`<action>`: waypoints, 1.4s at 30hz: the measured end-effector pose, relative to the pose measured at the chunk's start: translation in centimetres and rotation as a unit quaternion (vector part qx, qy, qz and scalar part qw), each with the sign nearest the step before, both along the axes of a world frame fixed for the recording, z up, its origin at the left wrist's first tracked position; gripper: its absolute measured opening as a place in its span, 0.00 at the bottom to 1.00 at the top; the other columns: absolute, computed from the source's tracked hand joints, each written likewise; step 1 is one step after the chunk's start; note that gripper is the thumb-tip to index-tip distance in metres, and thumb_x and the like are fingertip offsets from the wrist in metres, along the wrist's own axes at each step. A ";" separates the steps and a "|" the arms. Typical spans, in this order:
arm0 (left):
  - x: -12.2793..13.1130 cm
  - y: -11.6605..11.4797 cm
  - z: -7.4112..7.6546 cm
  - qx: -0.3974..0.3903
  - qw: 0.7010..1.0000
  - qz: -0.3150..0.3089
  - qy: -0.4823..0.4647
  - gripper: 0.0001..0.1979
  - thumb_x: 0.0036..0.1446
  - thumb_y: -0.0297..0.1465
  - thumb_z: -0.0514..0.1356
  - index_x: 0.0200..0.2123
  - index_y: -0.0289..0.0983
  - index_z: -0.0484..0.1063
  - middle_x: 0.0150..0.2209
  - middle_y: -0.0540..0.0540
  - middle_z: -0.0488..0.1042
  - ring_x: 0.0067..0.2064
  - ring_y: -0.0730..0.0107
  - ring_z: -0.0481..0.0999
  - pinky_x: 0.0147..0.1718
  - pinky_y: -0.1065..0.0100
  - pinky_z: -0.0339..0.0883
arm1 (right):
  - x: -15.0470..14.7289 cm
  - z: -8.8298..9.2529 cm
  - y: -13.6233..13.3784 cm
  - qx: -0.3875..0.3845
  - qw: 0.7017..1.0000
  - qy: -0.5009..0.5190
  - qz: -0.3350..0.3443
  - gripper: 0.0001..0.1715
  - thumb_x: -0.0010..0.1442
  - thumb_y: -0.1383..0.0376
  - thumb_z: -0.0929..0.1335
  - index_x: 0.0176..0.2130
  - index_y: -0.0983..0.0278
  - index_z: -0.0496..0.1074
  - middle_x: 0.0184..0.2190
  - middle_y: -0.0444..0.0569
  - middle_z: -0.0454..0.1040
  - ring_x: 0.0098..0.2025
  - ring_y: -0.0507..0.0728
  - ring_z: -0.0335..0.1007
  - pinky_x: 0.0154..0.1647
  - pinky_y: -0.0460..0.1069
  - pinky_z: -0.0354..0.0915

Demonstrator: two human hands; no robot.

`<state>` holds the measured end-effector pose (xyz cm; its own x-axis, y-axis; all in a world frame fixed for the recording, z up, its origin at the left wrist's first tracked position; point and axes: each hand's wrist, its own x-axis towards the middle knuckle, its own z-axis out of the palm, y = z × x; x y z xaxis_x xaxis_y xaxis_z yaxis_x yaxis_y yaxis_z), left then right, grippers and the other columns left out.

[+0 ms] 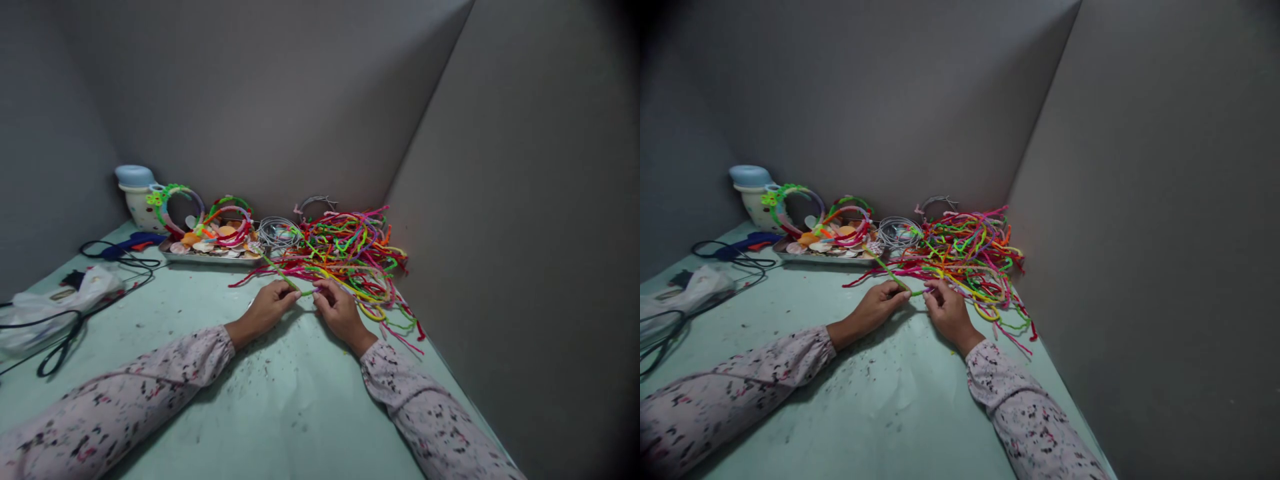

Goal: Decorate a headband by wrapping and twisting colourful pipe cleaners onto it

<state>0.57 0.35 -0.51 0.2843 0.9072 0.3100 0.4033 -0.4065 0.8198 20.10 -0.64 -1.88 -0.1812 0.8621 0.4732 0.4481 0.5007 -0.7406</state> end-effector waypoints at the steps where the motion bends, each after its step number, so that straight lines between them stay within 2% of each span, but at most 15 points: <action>1: 0.0 0.0 0.1 0.005 1.000 0.002 0.006 0.13 0.58 0.38 0.56 0.30 0.35 0.74 0.28 0.48 0.72 0.32 0.68 0.70 0.32 0.68 0.62 | 0.0 0.0 0.0 0.004 1.000 -0.005 -0.005 0.12 0.62 0.62 0.65 0.45 0.61 0.70 0.27 0.44 0.73 0.26 0.53 0.69 0.28 0.48 0.66; 7: -0.3 0.1 0.1 0.001 1.000 -0.012 -0.004 0.14 0.58 0.38 0.55 0.26 0.36 0.69 0.24 0.52 0.67 0.29 0.70 0.66 0.29 0.69 0.58 | 0.1 -0.3 0.0 0.002 1.000 -0.021 -0.003 0.11 0.63 0.60 0.64 0.42 0.61 0.73 0.26 0.44 0.74 0.26 0.53 0.70 0.29 0.47 0.65; 11: -0.3 0.3 -0.1 -0.008 1.000 -0.011 -0.008 0.14 0.58 0.38 0.55 0.26 0.36 0.68 0.24 0.52 0.66 0.29 0.70 0.64 0.29 0.70 0.57 | 0.1 -0.3 0.0 -0.012 1.000 -0.005 0.005 0.13 0.65 0.61 0.63 0.45 0.62 0.72 0.23 0.42 0.72 0.24 0.52 0.69 0.28 0.46 0.65; 13: -0.2 0.3 -0.1 -0.010 1.000 -0.009 -0.008 0.13 0.58 0.38 0.55 0.26 0.36 0.68 0.24 0.52 0.66 0.29 0.70 0.64 0.29 0.70 0.57 | 0.0 -0.2 -0.1 -0.007 1.000 0.002 -0.012 0.12 0.64 0.61 0.63 0.46 0.62 0.70 0.24 0.42 0.72 0.24 0.52 0.69 0.28 0.46 0.64; 16: -0.2 0.1 -0.1 -0.006 1.000 -0.003 -0.006 0.13 0.58 0.38 0.55 0.26 0.36 0.68 0.24 0.52 0.66 0.29 0.70 0.65 0.29 0.70 0.57 | 0.0 0.1 -0.2 0.028 0.999 -0.011 -0.044 0.08 0.62 0.62 0.64 0.40 0.63 0.70 0.27 0.43 0.73 0.26 0.51 0.69 0.30 0.45 0.63; 18: -0.2 0.0 0.0 0.003 1.000 0.005 -0.002 0.13 0.58 0.38 0.55 0.26 0.36 0.68 0.25 0.52 0.66 0.30 0.70 0.65 0.30 0.70 0.57 | 0.0 0.3 -0.3 0.049 0.997 -0.034 -0.051 0.06 0.61 0.63 0.65 0.35 0.63 0.70 0.27 0.43 0.72 0.26 0.51 0.68 0.30 0.45 0.62; 22: -0.2 -0.1 0.1 0.024 0.999 0.013 0.021 0.13 0.58 0.37 0.56 0.26 0.36 0.70 0.25 0.51 0.68 0.31 0.69 0.67 0.31 0.69 0.58 | -0.1 0.6 -0.4 0.062 0.994 -0.066 -0.064 0.08 0.61 0.63 0.66 0.32 0.63 0.71 0.25 0.43 0.73 0.26 0.51 0.67 0.30 0.45 0.61; 34: 0.0 -0.1 -0.4 0.053 0.996 0.017 0.068 0.11 0.58 0.35 0.58 0.32 0.35 0.78 0.30 0.46 0.77 0.33 0.68 0.73 0.33 0.68 0.62 | -0.3 0.2 -0.3 0.040 0.989 -0.094 -0.104 0.08 0.60 0.65 0.65 0.33 0.64 0.73 0.26 0.44 0.75 0.26 0.51 0.68 0.30 0.44 0.60; 42: 0.1 -0.3 -0.5 0.077 0.993 0.037 0.086 0.12 0.58 0.35 0.59 0.31 0.35 0.79 0.28 0.47 0.76 0.30 0.69 0.72 0.30 0.69 0.62 | -0.2 0.2 -0.2 0.041 0.991 -0.085 -0.095 0.08 0.58 0.67 0.64 0.32 0.64 0.72 0.26 0.44 0.75 0.26 0.51 0.67 0.30 0.45 0.59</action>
<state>0.69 0.08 -0.98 0.2792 0.8734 0.3990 0.5655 -0.4854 0.6668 19.90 -0.84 -1.66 -0.1018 0.8485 0.5193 0.6555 0.4499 -0.6065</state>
